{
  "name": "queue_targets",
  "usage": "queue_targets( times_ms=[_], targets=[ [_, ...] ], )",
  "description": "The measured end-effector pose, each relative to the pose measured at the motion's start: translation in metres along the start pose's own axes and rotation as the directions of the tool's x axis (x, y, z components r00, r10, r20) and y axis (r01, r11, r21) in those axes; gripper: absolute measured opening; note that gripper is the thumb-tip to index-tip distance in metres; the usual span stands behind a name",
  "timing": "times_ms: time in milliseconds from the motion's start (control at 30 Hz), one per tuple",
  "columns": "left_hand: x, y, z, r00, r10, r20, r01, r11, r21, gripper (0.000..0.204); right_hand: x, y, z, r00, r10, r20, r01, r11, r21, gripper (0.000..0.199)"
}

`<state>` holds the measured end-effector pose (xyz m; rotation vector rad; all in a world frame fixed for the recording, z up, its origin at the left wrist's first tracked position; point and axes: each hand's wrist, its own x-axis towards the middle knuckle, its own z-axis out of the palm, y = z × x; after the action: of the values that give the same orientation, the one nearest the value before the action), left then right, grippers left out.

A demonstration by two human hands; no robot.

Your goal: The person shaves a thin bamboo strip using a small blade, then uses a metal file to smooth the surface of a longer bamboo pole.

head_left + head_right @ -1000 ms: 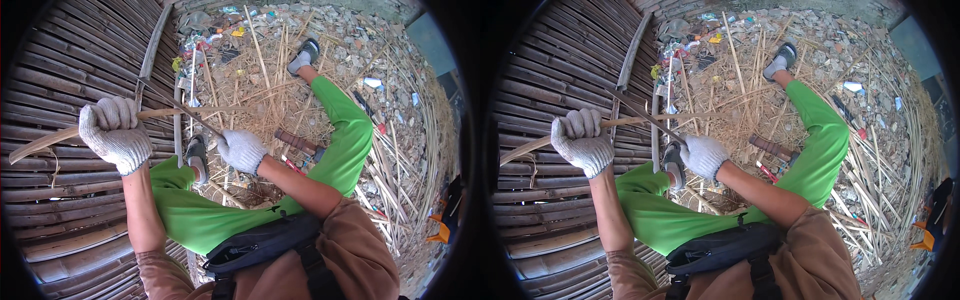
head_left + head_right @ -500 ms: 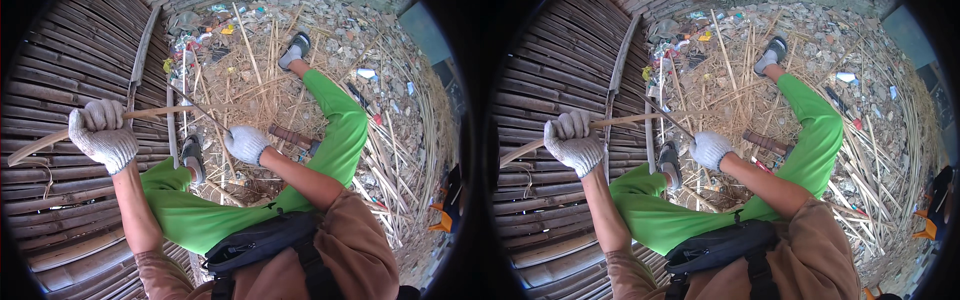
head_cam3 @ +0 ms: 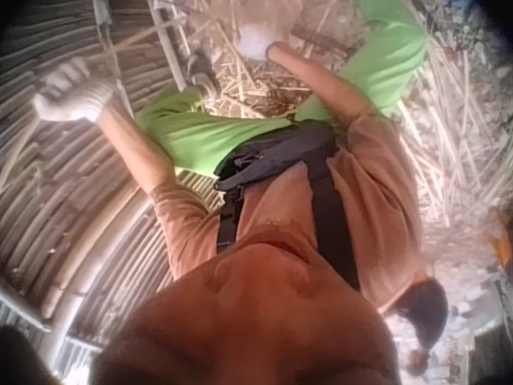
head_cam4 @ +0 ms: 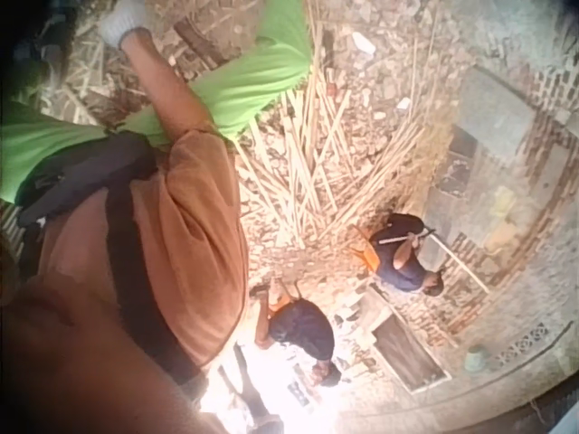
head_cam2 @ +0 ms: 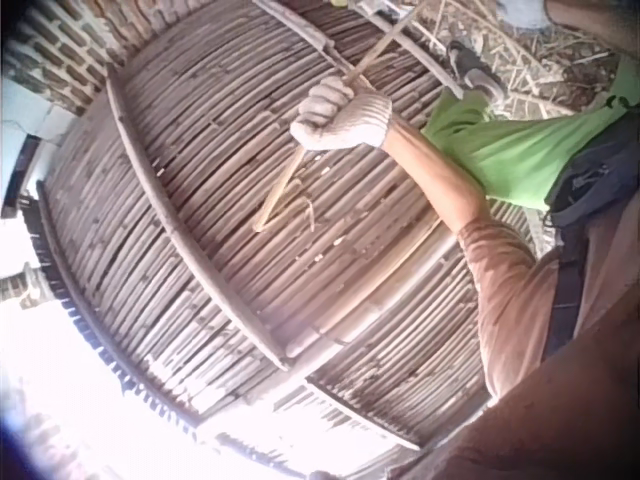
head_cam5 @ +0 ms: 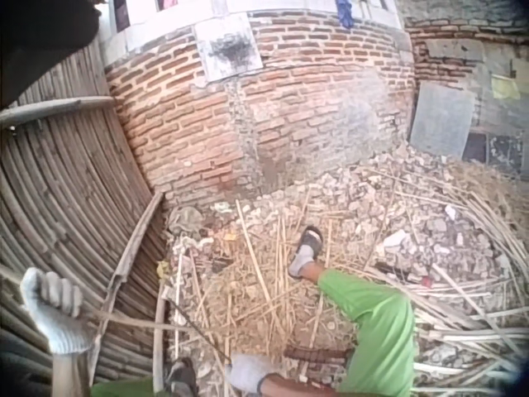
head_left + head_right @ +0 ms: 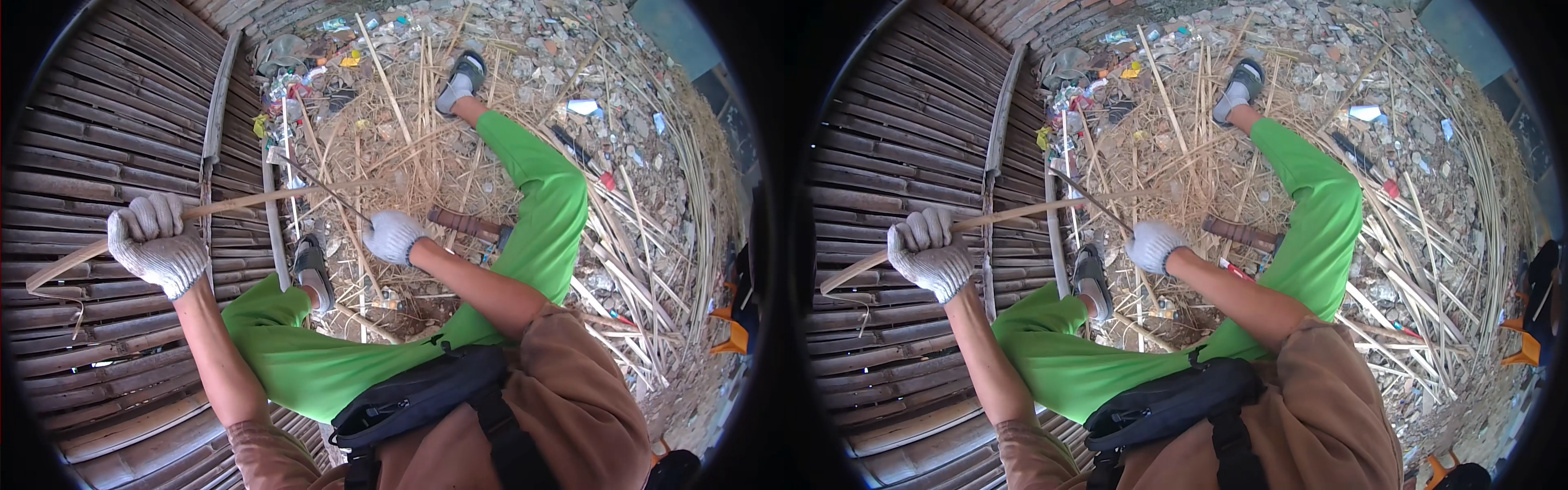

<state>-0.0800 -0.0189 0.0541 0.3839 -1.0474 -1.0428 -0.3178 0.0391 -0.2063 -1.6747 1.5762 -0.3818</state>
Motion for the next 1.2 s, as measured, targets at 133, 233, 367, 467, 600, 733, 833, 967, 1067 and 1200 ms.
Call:
queue_targets(
  times_ms=[133,233,367,467,600,733,833,967,1067,1200],
  targets=[
    [0.009,-0.003,0.000,0.999,-0.016,0.046,0.017,0.999,-0.038,0.052,-0.022,-0.074,-0.029,0.974,-0.186,-0.127,0.200,0.973,0.112,0.038],
    [0.011,-0.002,0.001,0.999,-0.023,0.044,0.024,0.999,-0.032,0.050,-0.019,-0.087,-0.016,0.921,-0.307,-0.241,0.334,0.939,0.082,0.034],
    [0.013,-0.002,0.005,0.998,-0.033,0.061,0.037,0.997,-0.067,0.050,0.020,0.059,0.028,0.990,0.143,-0.006,-0.142,0.988,0.068,0.047],
    [0.021,-0.001,0.001,0.993,-0.022,0.113,0.035,0.992,-0.118,0.050,0.026,0.054,0.022,0.996,0.084,-0.030,-0.084,0.996,-0.022,0.049],
    [0.017,-0.004,-0.002,0.992,-0.046,0.117,0.054,0.996,-0.064,0.050,0.018,-0.033,-0.002,0.988,-0.055,-0.147,0.071,0.992,0.107,0.042],
    [0.014,0.002,-0.009,0.992,-0.050,0.120,0.057,0.997,-0.056,0.050,0.006,-0.069,0.004,0.899,-0.313,-0.306,0.336,0.942,0.021,0.039],
    [0.015,0.003,-0.008,0.994,-0.046,0.098,0.051,0.997,-0.052,0.050,0.029,0.039,0.044,0.996,0.085,-0.036,-0.081,0.992,0.094,0.045],
    [0.023,-0.002,-0.007,0.982,-0.058,0.182,0.080,0.991,-0.112,0.049,0.057,0.095,0.020,0.958,0.231,0.169,-0.250,0.963,0.100,0.049],
    [0.014,-0.001,-0.007,0.985,-0.080,0.150,0.088,0.995,-0.047,0.047,0.044,0.015,-0.007,0.989,0.102,0.112,-0.117,0.982,0.145,0.048],
    [0.015,0.000,-0.011,0.982,-0.072,0.174,0.081,0.996,-0.045,0.047,0.022,-0.044,0.001,0.978,-0.189,-0.091,0.201,0.968,0.151,0.041]
  ],
)
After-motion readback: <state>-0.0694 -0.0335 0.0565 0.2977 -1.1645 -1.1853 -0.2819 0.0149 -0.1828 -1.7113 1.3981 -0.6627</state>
